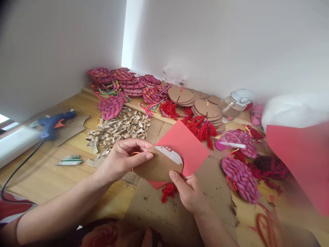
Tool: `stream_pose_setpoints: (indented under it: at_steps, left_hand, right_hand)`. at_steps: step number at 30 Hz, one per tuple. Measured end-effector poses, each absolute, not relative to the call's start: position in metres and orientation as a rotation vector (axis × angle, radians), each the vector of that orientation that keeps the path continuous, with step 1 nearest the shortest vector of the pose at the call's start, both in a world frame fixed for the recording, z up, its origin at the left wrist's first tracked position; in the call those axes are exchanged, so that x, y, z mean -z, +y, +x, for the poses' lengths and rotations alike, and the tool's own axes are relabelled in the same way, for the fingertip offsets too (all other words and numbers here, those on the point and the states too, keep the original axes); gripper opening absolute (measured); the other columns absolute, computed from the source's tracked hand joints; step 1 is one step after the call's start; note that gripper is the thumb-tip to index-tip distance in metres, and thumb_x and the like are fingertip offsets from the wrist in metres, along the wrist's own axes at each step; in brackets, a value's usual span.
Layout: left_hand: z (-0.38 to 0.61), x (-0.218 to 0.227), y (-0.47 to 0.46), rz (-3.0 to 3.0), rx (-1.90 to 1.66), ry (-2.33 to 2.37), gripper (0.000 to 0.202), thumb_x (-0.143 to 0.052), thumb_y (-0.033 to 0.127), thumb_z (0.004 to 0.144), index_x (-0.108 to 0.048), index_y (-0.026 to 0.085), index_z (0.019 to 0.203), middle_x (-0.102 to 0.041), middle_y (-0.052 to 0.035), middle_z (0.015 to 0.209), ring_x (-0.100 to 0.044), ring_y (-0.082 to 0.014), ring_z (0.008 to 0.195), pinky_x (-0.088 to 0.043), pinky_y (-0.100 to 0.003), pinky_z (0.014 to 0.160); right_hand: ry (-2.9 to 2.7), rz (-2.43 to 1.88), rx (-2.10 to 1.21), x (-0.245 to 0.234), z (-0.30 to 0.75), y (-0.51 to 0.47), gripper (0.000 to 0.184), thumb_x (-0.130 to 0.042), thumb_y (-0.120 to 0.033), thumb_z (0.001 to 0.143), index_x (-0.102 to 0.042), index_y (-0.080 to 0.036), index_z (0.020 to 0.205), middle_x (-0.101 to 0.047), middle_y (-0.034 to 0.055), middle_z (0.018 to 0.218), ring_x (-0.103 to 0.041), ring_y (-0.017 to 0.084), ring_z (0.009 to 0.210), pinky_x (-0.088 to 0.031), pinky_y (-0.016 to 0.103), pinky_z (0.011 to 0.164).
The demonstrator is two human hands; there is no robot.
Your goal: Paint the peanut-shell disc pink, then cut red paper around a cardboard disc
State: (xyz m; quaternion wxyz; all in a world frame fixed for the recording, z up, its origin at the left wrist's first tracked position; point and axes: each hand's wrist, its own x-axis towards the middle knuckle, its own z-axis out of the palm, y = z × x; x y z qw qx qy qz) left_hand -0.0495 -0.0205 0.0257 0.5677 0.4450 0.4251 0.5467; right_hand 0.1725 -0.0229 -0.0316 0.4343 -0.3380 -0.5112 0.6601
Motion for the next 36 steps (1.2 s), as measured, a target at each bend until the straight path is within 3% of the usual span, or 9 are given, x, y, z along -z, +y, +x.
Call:
stream_pose_setpoints:
  at_steps: [6, 14, 25, 33, 36]
  left_hand:
    - [-0.048, -0.022, -0.02, 1.036, -1.359, 0.967, 0.017, -0.085, 0.023, 0.076, -0.081, 0.021, 0.093, -0.079, -0.0004, 0.079, -0.068, -0.0077, 0.066, -0.05, -0.014, 0.062]
    - [-0.042, -0.018, -0.02, 1.118, -1.494, 1.064, 0.02, -0.086, 0.022, 0.074, -0.082, 0.025, 0.094, -0.081, -0.0011, 0.091, -0.075, -0.0124, 0.08, -0.059, -0.018, 0.074]
    - [-0.044, -0.011, -0.02, 1.171, -1.542, 1.172, 0.019, -0.084, 0.02, 0.076, -0.082, 0.029, 0.092, -0.081, 0.0008, 0.095, -0.075, -0.0137, 0.087, -0.059, -0.021, 0.081]
    - [-0.046, -0.003, -0.016, 1.171, -1.506, 1.256, 0.02, -0.086, 0.027, 0.073, -0.083, 0.026, 0.093, -0.08, -0.0034, 0.097, -0.073, -0.0177, 0.088, -0.058, -0.027, 0.083]
    - [-0.054, -0.006, -0.01, 1.086, -1.368, 1.171, 0.042, -0.088, 0.027, 0.072, -0.078, 0.023, 0.112, -0.078, -0.0031, 0.088, -0.07, -0.0146, 0.079, -0.056, -0.023, 0.074]
  right_hand:
    - [-1.234, -0.831, -1.658, 0.038, 0.177, -0.023, 0.052, -0.061, -0.025, 0.096, -0.05, -0.031, 0.146, -0.064, 0.0045, 0.14, -0.044, 0.025, 0.144, -0.041, 0.049, 0.119]
    - [-1.219, -0.848, -1.635, 0.038, 0.172, -0.022, 0.063, -0.064, -0.029, 0.094, -0.04, -0.033, 0.152, -0.059, 0.0057, 0.145, -0.043, 0.028, 0.145, -0.043, 0.053, 0.117]
    - [-1.252, -0.785, -1.734, 0.036, 0.171, -0.021, 0.05, -0.062, -0.031, 0.096, -0.052, -0.03, 0.145, -0.066, 0.0061, 0.136, -0.052, 0.025, 0.137, -0.043, 0.048, 0.116]
    - [-1.253, -0.723, -1.802, 0.024, 0.166, -0.017, 0.042, -0.063, -0.035, 0.096, -0.06, -0.028, 0.137, -0.067, 0.0054, 0.134, -0.057, 0.024, 0.131, -0.044, 0.046, 0.114]
    - [-1.253, -0.715, -1.807, 0.025, 0.167, -0.014, 0.041, -0.062, -0.035, 0.096, -0.061, -0.029, 0.136, -0.068, 0.0044, 0.132, -0.059, 0.023, 0.128, -0.045, 0.045, 0.112]
